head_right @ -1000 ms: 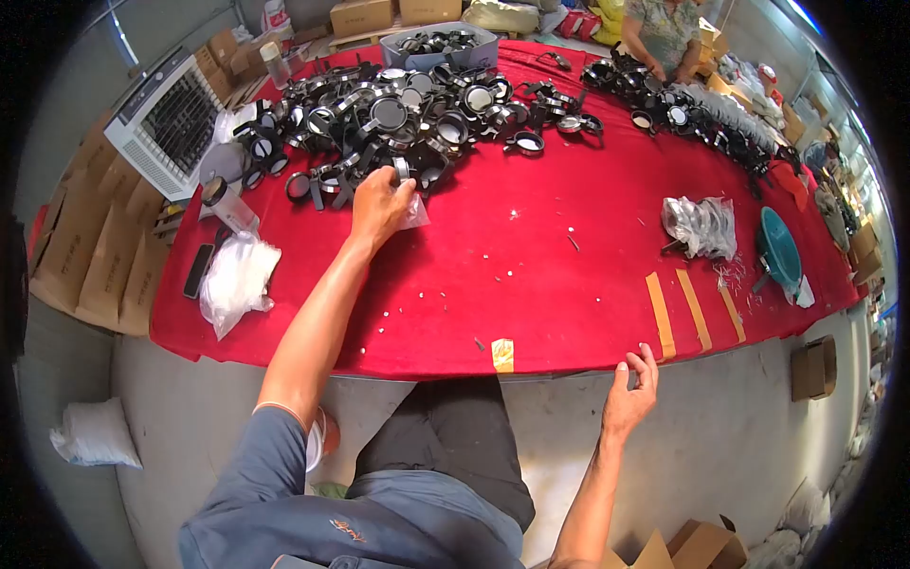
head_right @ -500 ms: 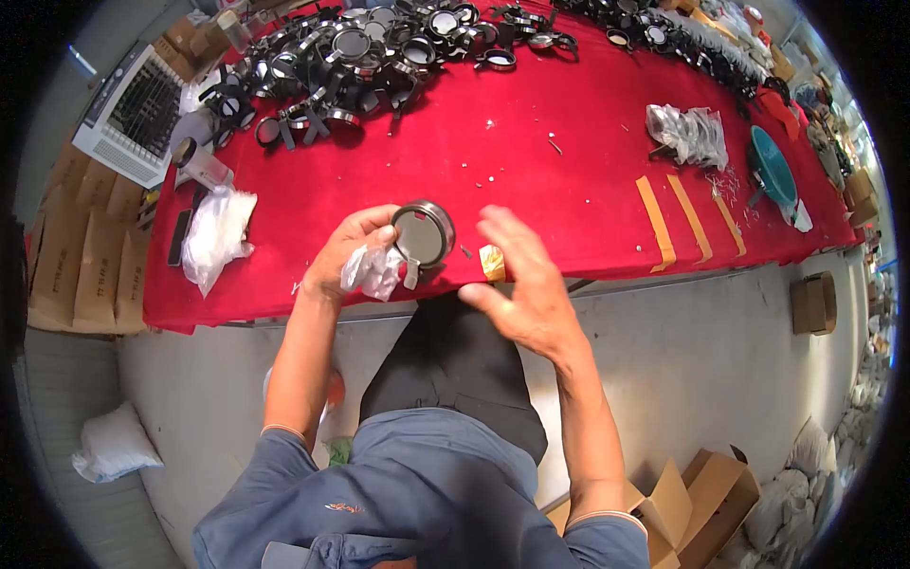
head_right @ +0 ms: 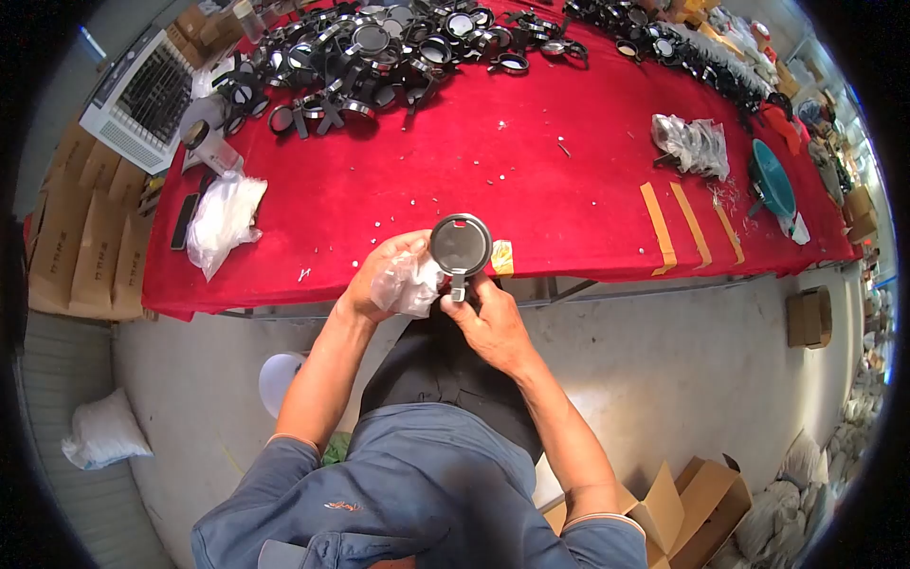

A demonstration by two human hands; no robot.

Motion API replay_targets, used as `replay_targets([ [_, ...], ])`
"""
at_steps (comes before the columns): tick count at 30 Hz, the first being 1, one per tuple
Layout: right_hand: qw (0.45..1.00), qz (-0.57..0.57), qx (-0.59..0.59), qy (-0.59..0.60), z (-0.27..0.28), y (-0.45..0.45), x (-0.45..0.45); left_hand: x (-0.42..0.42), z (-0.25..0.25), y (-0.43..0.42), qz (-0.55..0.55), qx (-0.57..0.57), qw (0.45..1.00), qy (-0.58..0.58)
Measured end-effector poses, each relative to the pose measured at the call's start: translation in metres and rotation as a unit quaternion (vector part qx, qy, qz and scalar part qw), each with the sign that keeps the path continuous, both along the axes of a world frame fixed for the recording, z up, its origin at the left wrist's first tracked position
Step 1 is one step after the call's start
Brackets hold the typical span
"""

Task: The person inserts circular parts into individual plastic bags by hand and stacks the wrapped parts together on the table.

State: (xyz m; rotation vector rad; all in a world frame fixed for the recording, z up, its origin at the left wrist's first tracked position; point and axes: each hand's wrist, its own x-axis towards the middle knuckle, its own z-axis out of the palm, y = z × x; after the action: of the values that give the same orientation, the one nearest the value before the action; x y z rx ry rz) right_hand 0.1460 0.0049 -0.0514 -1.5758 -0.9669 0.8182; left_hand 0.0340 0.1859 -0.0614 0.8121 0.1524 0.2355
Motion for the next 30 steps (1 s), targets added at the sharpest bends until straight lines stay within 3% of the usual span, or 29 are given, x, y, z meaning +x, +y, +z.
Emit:
replay_targets([
  [1,1.0,-0.002,0.006,0.011,-0.006,-0.004,0.003,-0.001,0.001,-0.002,0.002,0.029,0.999,-0.022],
  [3,0.991,-0.017,0.068,0.114,-0.017,-0.009,0.008,0.0,0.006,-0.003,-0.03,-0.044,0.997,-0.05],
  [6,0.963,-0.059,0.152,0.216,-0.025,-0.013,0.02,-0.001,-0.007,0.002,0.012,-0.108,0.992,-0.07],
  [11,0.967,-0.106,0.149,0.177,-0.012,-0.005,0.013,0.004,-0.004,-0.005,-0.02,-0.185,0.978,-0.093],
  [14,0.97,-0.163,0.066,0.171,-0.011,0.009,-0.002,0.011,-0.006,-0.015,0.027,-0.109,0.989,-0.096],
  [18,0.951,-0.271,0.098,0.107,-0.018,0.021,-0.008,0.004,-0.001,-0.026,0.034,-0.019,0.997,-0.07],
  [19,0.945,-0.299,0.095,0.091,-0.004,0.022,-0.01,0.002,-0.004,-0.028,0.085,0.046,0.994,-0.046],
  [22,0.954,-0.298,0.018,0.005,0.009,0.017,-0.006,-0.007,0.001,-0.032,0.147,0.175,0.973,-0.001],
  [24,0.958,-0.286,0.024,0.001,0.006,0.016,-0.005,-0.009,-0.001,-0.039,0.226,0.321,0.919,0.015],
  [25,0.962,-0.272,0.03,-0.004,0.003,0.016,-0.005,-0.006,-0.001,-0.04,0.228,0.32,0.919,0.017],
  [27,0.958,-0.272,0.078,0.046,-0.001,0.018,-0.005,-0.001,0.0,-0.038,0.285,0.254,0.911,0.158],
  [28,0.948,-0.275,0.127,0.096,-0.002,0.019,-0.003,-0.002,-0.016,-0.031,0.329,0.234,0.906,0.124],
  [30,0.942,-0.28,0.137,0.125,0.0,0.012,0.004,-0.012,-0.017,-0.015,0.3,0.185,0.928,0.121],
])
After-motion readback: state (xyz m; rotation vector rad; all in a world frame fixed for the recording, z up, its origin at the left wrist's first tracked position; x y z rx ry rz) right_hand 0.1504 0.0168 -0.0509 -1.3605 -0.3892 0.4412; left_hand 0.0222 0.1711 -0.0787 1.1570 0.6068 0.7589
